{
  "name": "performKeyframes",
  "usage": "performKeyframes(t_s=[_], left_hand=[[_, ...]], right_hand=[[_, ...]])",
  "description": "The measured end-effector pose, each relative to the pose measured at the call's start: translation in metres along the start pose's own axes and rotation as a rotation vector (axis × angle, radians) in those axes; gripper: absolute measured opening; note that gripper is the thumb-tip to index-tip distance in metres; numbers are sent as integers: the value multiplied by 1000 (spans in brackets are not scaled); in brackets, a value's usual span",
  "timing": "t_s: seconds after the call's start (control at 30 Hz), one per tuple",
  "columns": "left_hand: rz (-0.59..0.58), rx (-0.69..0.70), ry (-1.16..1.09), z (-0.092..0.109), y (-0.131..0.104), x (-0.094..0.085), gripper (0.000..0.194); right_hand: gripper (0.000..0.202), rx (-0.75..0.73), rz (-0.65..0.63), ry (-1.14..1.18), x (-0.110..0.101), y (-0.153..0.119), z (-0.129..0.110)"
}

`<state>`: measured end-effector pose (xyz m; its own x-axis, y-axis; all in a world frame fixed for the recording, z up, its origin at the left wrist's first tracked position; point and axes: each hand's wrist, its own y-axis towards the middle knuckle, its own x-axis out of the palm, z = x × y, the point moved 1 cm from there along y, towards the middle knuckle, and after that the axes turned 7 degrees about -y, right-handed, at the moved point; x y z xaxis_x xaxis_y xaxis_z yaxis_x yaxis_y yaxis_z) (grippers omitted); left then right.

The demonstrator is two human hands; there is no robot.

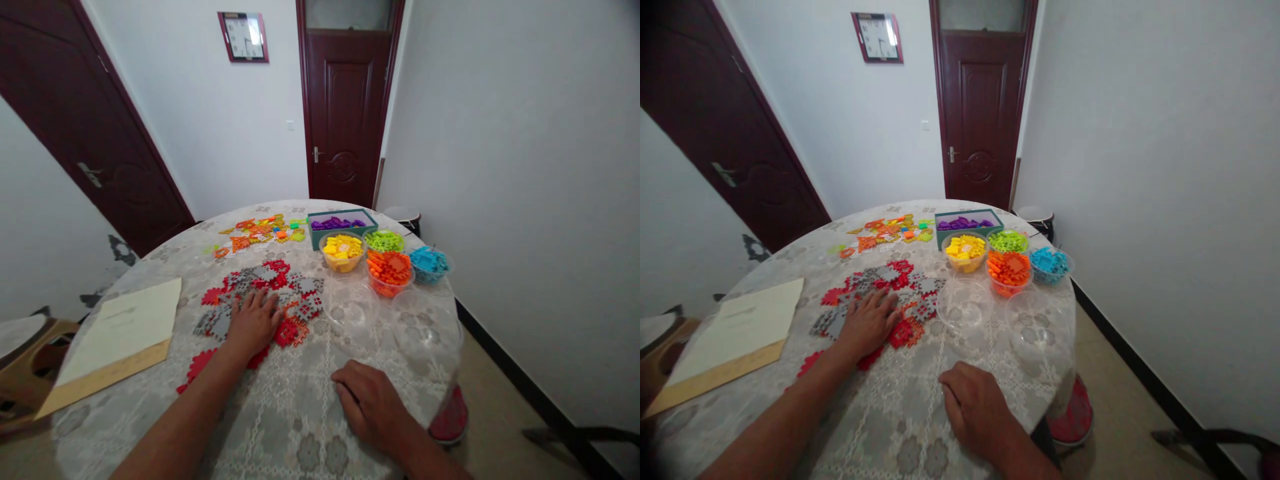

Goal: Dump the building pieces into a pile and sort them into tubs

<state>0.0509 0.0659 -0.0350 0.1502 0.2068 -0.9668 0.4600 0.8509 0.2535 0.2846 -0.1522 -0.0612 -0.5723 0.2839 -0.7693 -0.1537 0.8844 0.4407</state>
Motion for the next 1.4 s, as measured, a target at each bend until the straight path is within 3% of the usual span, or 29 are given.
performKeyframes(t_s=[0.17, 0.23, 0.33, 0.4, 0.5, 0.6, 0.73, 0.87, 1.07, 1.23, 1.4], left_hand=[[-58, 46, 30, -2, -22, -8, 45], [-55, 64, 23, 4, -27, -10, 44], [-28, 86, -2, 13, -34, -14, 43], [-9, 85, -15, 18, -37, -19, 43], [43, 93, -80, 31, -42, -33, 42], [152, 185, -249, 52, -49, -46, 39], [373, 296, -429, 75, -57, -46, 27], [488, 348, -454, 74, -62, -31, 14], [475, 300, -461, 70, -71, -23, 11], [435, 233, -457, 72, -71, -18, 13], [438, 207, -462, 69, -69, -15, 16]], right_hand=[[23, 4, 98, 77, -12, 1, -8], [23, -1, 157, 100, -31, 1, -13], [25, 11, 234, 7, -81, 7, -9], [24, 53, 297, -128, -122, 16, 10], [27, 167, 335, -343, -177, 36, 61], [31, 226, 221, -486, -206, 57, 122], [34, 237, -49, -513, -204, 76, 178], [34, 218, -179, -368, -189, 82, 200], [36, 218, -217, -251, -181, 81, 229], [39, 165, -240, -337, -177, 82, 253], [38, 101, -243, -379, -177, 80, 261]])
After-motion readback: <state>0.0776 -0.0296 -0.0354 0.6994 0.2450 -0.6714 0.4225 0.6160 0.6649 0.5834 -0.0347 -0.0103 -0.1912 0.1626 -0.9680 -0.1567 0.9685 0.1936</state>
